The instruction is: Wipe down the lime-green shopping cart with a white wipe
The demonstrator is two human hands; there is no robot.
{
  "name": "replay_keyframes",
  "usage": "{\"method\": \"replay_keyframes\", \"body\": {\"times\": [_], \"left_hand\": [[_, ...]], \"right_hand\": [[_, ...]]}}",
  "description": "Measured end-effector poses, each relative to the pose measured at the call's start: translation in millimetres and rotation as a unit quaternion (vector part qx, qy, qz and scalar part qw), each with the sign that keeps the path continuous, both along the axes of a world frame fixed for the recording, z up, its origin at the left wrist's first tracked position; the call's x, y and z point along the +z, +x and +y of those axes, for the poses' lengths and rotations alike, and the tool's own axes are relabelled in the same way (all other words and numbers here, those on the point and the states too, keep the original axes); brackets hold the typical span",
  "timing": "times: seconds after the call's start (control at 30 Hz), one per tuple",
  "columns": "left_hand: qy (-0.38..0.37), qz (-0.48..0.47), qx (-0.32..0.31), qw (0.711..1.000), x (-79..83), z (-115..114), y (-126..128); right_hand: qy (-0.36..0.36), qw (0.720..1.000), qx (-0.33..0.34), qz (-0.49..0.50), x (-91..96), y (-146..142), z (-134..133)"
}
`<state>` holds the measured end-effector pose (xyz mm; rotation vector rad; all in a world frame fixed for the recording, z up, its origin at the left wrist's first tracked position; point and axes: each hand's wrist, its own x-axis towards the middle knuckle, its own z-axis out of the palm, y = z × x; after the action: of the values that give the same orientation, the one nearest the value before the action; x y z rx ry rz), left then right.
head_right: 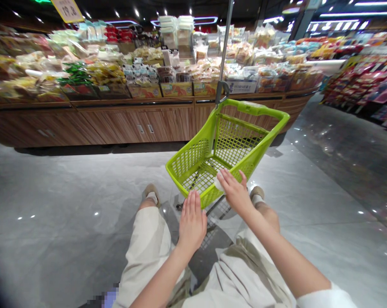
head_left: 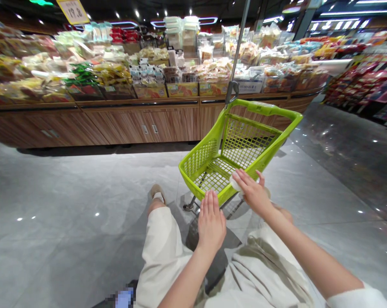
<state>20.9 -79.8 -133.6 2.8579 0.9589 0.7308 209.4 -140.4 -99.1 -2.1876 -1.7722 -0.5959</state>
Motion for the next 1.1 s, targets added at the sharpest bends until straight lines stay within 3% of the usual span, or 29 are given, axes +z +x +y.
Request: {"method": "replay_keyframes", "body": {"times": [0.1,0.2,0.4,0.5,0.73,0.9,1.0,1.1], "left_hand": [[-0.001,0.006,0.003,1.000,-0.5,0.2,-0.1],[0.000,0.012,-0.006,1.000,-0.2,2.2,-2.2],[0.007,-0.001,-0.014,1.000,0.1,3.4,-3.8],[0.004,-0.009,-0.007,1.000,0.5,1.8,-1.9],[0.002,-0.004,-0.005,1.000,0.1,-0.2,-1.3],[-0.001,0.003,-0.006,1.000,-1.2,0.4,-1.2],[0.002,0.001,-0.008,1.000,-1.0,1.8,-1.8],[0.008,-0.001,-0.011,1.000,-0.3,2.4,-2.5]], "right_hand": [[-0.009,0.997,0.082,-0.007,-7.3,-35.0,0.1],[-0.037,0.992,0.121,-0.012,-6.7,-32.5,-0.3],[-0.013,0.999,-0.040,-0.007,6.4,41.4,-1.3],[-0.017,0.999,-0.044,-0.009,7.9,50.5,-0.7],[-0.028,0.999,-0.012,-0.009,3.8,9.0,-2.5],[-0.029,0.994,0.102,-0.012,-9.5,-31.4,-6.8],[-0.039,0.991,0.131,-0.012,-7.4,-14.7,-9.2],[-0.011,0.998,0.056,-0.007,0.0,25.4,-9.6]]}}
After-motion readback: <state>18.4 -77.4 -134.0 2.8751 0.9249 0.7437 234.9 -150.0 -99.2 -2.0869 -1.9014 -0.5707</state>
